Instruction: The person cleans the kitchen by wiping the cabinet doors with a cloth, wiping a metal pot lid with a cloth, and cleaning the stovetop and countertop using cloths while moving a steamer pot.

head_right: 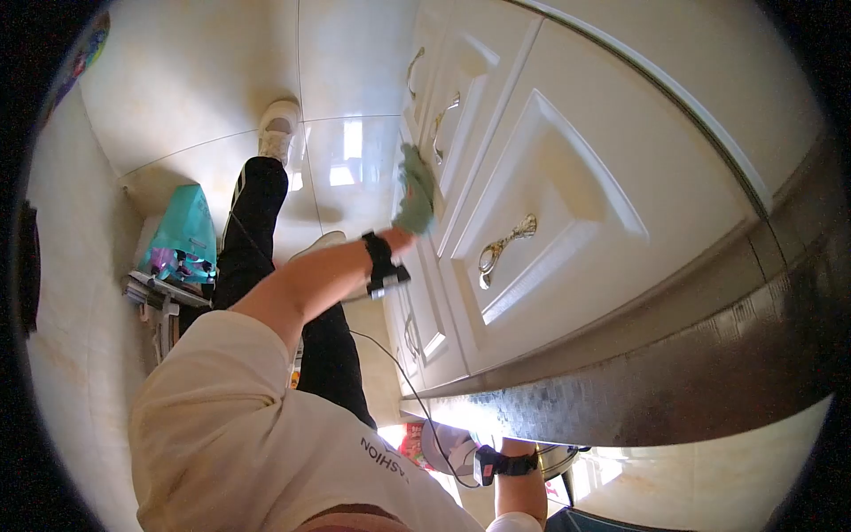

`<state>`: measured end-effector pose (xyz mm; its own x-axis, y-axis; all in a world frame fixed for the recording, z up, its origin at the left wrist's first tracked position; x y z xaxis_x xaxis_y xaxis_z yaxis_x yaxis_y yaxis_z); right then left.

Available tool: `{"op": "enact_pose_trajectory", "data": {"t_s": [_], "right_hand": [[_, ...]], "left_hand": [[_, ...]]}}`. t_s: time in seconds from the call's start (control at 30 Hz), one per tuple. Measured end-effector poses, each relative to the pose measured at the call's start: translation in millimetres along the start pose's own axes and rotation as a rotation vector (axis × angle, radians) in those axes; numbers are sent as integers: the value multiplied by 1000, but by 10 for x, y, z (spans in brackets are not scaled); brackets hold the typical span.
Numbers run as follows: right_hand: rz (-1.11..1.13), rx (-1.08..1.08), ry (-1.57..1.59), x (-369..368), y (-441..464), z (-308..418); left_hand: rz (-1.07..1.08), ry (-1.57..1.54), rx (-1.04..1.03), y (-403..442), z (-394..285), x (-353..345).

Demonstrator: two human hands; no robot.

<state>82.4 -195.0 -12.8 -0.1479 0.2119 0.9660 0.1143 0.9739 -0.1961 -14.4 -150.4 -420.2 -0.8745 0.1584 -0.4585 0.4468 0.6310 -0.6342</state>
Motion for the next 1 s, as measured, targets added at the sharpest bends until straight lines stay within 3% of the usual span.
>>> {"op": "enact_pose_trajectory", "data": {"t_s": [0.17, 0.4, 0.53, 0.77, 0.87, 1.0], "right_hand": [[-31, -12, 3, -30, -36, -24], [-47, -13, -3, -109, -76, -31], [-52, -13, -10, -132, -100, -48], [-53, -2, -20, -103, -122, -96], [-51, 3, -27, -89, -135, -115], [-63, 13, -30, -95, -124, -149]], "left_hand": [[32, 16, -40, -524, -365, -339], [96, 195, -309, 837, -1208, -209], [-169, 632, -766, 598, -1668, -313], [8, 158, -167, -993, -313, -442], [25, 65, -84, -879, -124, -416], [54, -55, -20, -52, -79, -242]]}}
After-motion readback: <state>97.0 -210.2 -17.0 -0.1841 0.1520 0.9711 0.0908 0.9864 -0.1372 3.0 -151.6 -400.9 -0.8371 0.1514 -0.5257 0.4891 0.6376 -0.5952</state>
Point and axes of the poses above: each hand's wrist, its own y-axis towards the middle knuckle, its own x-axis out of the back of the hand, z = x × y, the point moved 4 cm from there along y, towards the middle knuckle
